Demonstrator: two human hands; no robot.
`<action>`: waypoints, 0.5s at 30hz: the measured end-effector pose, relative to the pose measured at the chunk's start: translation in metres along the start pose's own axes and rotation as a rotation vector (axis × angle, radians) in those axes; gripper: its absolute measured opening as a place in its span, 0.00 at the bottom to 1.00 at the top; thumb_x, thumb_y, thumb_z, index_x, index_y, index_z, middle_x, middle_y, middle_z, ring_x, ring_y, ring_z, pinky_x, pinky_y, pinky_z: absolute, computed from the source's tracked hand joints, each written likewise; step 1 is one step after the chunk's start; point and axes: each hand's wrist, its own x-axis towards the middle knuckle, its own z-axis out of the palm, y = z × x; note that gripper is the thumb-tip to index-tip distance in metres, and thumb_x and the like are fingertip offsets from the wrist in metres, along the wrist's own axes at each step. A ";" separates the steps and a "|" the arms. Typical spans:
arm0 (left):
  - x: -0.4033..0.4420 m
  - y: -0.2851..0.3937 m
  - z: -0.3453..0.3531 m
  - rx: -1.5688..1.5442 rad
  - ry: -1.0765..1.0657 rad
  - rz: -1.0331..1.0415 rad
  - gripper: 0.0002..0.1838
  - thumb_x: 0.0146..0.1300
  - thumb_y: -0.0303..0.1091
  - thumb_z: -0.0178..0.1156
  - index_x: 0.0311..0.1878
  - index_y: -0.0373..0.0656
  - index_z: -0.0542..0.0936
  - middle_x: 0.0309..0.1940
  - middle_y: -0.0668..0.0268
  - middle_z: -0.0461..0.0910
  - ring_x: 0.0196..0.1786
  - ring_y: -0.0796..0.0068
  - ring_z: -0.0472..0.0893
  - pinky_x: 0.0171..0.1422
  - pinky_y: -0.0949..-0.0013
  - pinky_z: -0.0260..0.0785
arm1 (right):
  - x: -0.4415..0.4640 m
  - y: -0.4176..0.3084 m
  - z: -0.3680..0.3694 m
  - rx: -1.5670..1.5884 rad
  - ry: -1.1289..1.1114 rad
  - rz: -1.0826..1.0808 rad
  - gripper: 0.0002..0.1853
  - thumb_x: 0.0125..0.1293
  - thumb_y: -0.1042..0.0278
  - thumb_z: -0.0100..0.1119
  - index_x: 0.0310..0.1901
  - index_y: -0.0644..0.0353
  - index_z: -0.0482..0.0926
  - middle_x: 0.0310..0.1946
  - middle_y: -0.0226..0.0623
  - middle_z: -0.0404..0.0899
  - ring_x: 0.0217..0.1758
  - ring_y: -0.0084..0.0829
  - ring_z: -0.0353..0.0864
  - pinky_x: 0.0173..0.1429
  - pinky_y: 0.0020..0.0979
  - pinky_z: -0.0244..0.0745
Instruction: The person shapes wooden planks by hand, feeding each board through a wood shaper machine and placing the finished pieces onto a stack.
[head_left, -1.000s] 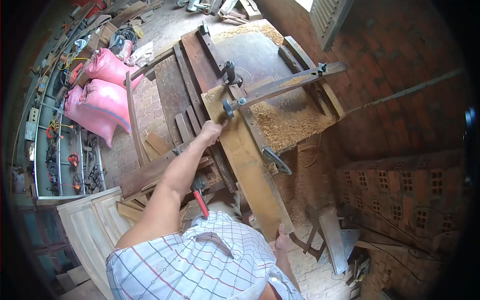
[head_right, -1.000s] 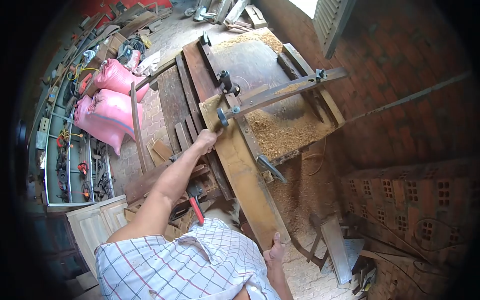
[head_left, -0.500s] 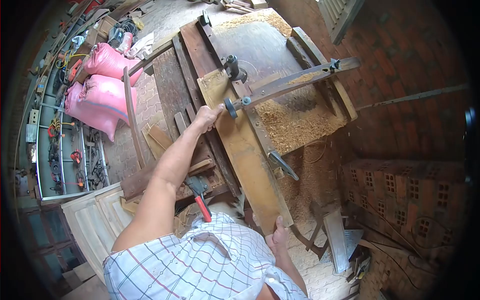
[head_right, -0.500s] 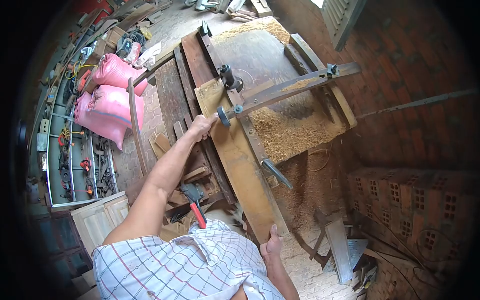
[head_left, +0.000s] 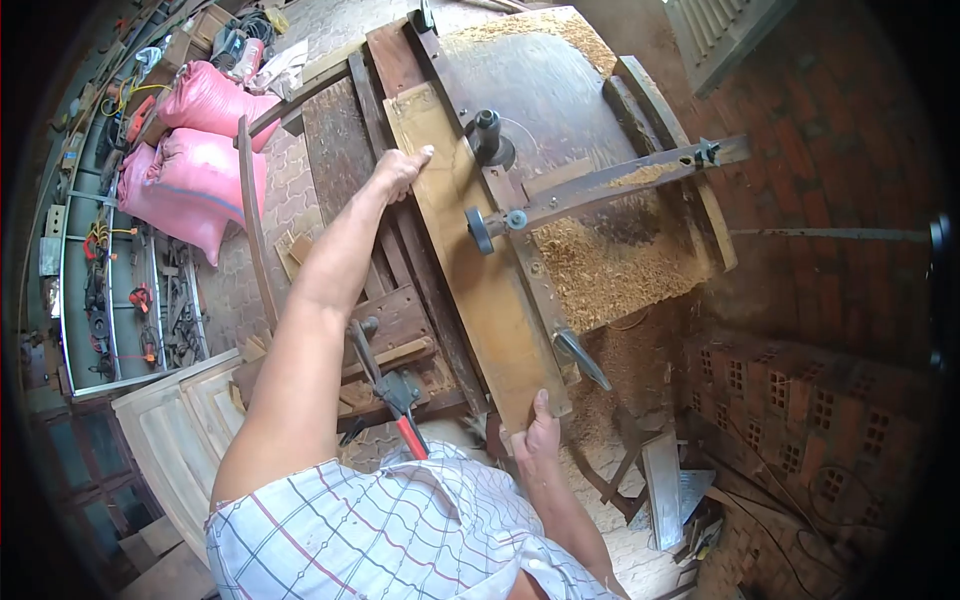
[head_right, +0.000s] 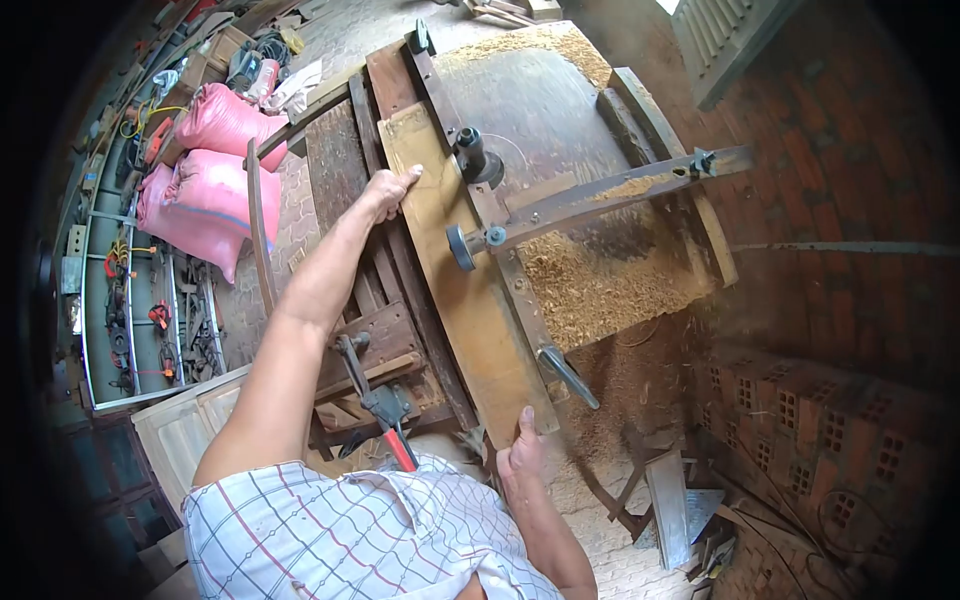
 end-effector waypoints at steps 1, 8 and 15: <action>0.009 0.003 -0.003 -0.003 0.008 0.002 0.38 0.70 0.67 0.65 0.17 0.41 0.72 0.14 0.62 0.71 0.11 0.69 0.67 0.15 0.61 0.55 | 0.005 0.002 0.010 -0.007 0.006 -0.002 0.23 0.80 0.59 0.61 0.66 0.69 0.75 0.62 0.45 0.83 0.60 0.44 0.86 0.64 0.48 0.85; 0.051 -0.017 0.006 -0.035 -0.010 0.017 0.38 0.69 0.70 0.63 0.24 0.38 0.79 0.18 0.58 0.77 0.16 0.63 0.75 0.20 0.57 0.65 | 0.028 0.013 0.015 -0.072 0.063 -0.076 0.25 0.79 0.59 0.63 0.70 0.62 0.73 0.62 0.40 0.83 0.62 0.40 0.85 0.66 0.45 0.82; -0.089 -0.049 0.062 -0.093 -0.162 -0.115 0.39 0.70 0.67 0.63 0.47 0.30 0.86 0.34 0.51 0.88 0.32 0.56 0.89 0.37 0.52 0.83 | -0.034 -0.016 0.010 -0.975 -0.062 -0.961 0.29 0.73 0.65 0.67 0.72 0.64 0.72 0.68 0.47 0.78 0.74 0.47 0.76 0.80 0.48 0.66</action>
